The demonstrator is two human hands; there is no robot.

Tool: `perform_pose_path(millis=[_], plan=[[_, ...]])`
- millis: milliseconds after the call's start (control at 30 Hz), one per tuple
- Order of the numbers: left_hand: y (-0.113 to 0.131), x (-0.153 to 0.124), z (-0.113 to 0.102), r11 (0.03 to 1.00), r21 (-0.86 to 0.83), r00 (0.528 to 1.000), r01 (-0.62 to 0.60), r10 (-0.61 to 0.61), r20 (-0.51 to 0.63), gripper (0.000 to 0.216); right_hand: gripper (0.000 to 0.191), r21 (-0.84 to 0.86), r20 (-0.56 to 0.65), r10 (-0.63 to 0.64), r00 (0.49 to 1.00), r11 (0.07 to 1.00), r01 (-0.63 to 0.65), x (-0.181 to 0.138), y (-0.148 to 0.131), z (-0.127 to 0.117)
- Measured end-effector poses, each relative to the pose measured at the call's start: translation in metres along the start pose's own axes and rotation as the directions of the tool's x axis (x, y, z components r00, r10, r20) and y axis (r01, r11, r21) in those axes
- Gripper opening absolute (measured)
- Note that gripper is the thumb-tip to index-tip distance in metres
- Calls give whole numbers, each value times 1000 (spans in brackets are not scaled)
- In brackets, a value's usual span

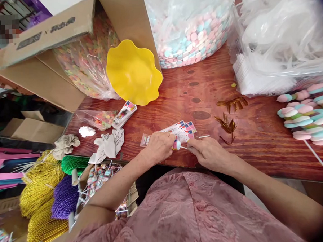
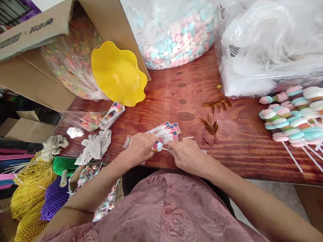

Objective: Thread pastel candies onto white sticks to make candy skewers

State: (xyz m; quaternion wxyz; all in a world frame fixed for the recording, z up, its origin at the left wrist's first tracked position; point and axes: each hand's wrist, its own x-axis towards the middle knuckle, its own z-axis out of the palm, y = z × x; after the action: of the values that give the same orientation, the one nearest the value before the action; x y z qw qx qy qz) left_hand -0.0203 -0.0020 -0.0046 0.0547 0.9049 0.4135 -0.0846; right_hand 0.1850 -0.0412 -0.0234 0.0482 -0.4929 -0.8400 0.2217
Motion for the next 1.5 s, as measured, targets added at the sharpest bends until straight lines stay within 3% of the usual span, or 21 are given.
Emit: perform_pose_path(millis=[133,200,367,467,567,667,800,933,1033,1167,1300,1500], plan=[[2,0,3,1000,-31,1000,-6,6,-2,16,28,45,-43,-6,999,999,7,2,-9,0],[-1,-1,3,1000,-14,1000,4,-4,-15,17,27,154,-71,-9,997,988,20,3,-9,-3],[-16,-1,-8,991,126,996,46,-36,-80,18,30,579,-148,-1,989,810,88,0,3,-7],[-21,1,-19,992,121,999,30,-29,-14,18,31,619,-183,18,983,779,101,-6,4,1],[-19,3,-29,999,33,989,34,-38,140,16,28,450,-249,11,968,887,106,-11,2,14],[-15,6,-35,997,-76,973,-31,48,225,12,25,122,-388,-113,915,977,172,-12,3,24],[-19,11,-38,961,-265,953,-79,150,263,9,26,-222,-475,-347,808,936,272,-7,8,24],[-29,15,-38,880,-470,937,-64,215,274,18,26,-344,-502,-461,732,883,319,-5,12,13],[-31,14,-36,861,-505,941,-65,221,255,18,27,-406,-511,-502,698,857,319,-4,15,5],[-27,11,-30,953,-302,978,-24,85,190,16,26,-382,-499,-406,766,896,227,-3,19,4],[-23,7,-24,1000,-9,999,10,-10,48,24,26,-207,-434,-255,864,962,180,-2,18,8],[-17,5,-22,999,-8,995,47,-46,87,21,39,-29,-285,-135,949,991,132,2,5,12]])
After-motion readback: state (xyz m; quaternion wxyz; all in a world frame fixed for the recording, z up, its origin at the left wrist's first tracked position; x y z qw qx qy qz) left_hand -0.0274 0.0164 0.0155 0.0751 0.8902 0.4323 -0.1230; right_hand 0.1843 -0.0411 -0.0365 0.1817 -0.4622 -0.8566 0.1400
